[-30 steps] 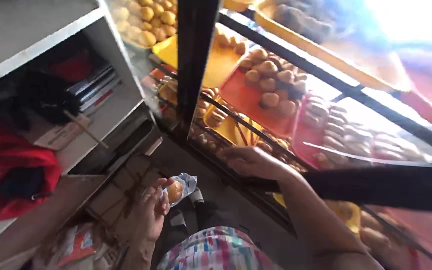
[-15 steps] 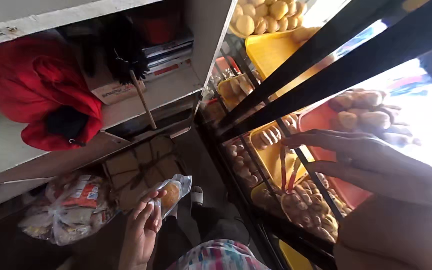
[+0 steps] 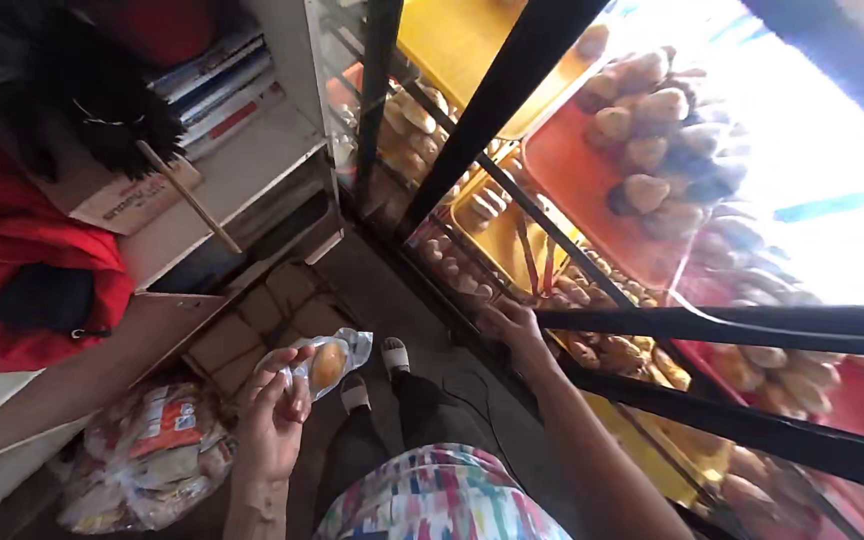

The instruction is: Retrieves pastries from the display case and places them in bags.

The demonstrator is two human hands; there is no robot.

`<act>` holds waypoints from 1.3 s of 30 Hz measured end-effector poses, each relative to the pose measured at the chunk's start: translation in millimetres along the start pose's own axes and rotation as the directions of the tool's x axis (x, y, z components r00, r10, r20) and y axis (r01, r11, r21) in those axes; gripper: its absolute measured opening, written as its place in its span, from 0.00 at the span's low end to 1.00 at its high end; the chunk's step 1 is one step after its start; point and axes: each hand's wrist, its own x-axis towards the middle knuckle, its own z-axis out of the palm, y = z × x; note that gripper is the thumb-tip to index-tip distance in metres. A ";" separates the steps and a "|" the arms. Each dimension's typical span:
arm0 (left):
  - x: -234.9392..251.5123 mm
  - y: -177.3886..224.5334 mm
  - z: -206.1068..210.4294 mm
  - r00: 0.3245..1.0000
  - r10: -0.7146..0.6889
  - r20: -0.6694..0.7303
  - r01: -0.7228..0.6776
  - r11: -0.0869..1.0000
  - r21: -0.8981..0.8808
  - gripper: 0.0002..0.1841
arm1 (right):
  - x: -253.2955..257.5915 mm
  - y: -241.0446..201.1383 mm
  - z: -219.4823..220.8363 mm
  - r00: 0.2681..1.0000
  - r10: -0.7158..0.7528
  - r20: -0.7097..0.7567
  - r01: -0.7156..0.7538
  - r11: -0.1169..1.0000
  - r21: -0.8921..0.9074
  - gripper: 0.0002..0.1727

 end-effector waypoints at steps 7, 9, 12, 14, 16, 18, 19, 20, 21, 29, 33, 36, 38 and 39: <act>1.6 -4.1 7.2 0.997 -0.072 -0.042 0.072 0.997 0.014 0.19 | -12.6 65.8 -31.1 0.826 0.232 -0.514 -0.146 0.968 0.203 0.36; 3.5 -6.7 5.4 0.996 -0.073 -0.042 0.072 0.997 -0.011 0.18 | -3.3 65.4 -30.2 0.812 0.255 -0.525 -0.197 0.966 0.165 0.36; 7.3 -12.3 0.9 0.995 -0.086 -0.054 0.085 0.996 -0.019 0.18 | 5.6 42.7 -18.5 0.827 0.254 -0.502 -0.242 0.966 0.090 0.37; 8.3 -16.3 0.5 0.992 -0.110 -0.064 0.109 0.994 -0.017 0.19 | 16.5 19.6 -1.1 0.871 0.196 -0.451 -0.177 0.981 0.083 0.36; 9.1 -17.1 1.6 0.991 -0.115 -0.075 0.112 0.993 -0.038 0.18 | 37.4 -0.6 21.6 0.923 0.099 -0.373 -0.069 0.993 0.092 0.37; 8.9 -15.2 4.1 0.988 -0.121 -0.091 0.117 0.992 -0.055 0.18 | 63.6 -22.0 47.1 0.951 0.028 -0.308 0.007 0.994 0.113 0.35; 8.5 -14.2 5.1 0.988 -0.117 -0.101 0.111 0.992 -0.062 0.17 | 77.2 -31.4 59.8 0.959 0.010 -0.283 0.029 0.991 0.131 0.34; 7.8 -13.2 5.6 0.988 -0.109 -0.113 0.102 0.992 -0.069 0.17 | 90.5 -38.8 72.1 0.966 -0.007 -0.257 0.050 0.986 0.160 0.34; 6.9 -12.3 5.6 0.987 -0.103 -0.125 0.094 0.993 -0.074 0.16 | 103.0 -44.6 83.5 0.973 -0.030 -0.229 0.079 0.975 0.208 0.35; -2.1 -16.8 -10.2 0.979 -0.053 -0.196 0.038 0.996 -0.080 0.15 | 127.3 -73.4 119.7 0.949 -0.310 0.054 0.238 0.819 0.522 0.49; 3.5 -25.1 -3.4 0.975 -0.068 -0.209 0.055 0.996 -0.068 0.17 | 146.8 -72.1 112.2 0.938 -0.320 0.136 0.211 0.834 0.510 0.58; 5.7 -26.5 7.4 0.978 -0.092 -0.189 0.079 0.994 -0.072 0.18 | 135.2 -65.9 91.3 0.955 -0.206 0.215 0.122 0.930 0.348 0.53; 6.5 -24.3 11.0 0.986 -0.073 -0.152 0.059 0.994 -0.097 0.17 | 116.1 -65.6 92.4 0.991 -0.112 0.072 0.112 0.994 0.005 0.39; 5.4 -22.9 11.0 0.990 -0.057 -0.132 0.043 0.993 -0.109 0.17 | 107.7 -66.7 97.3 0.981 -0.172 0.093 0.189 0.952 -0.241 0.30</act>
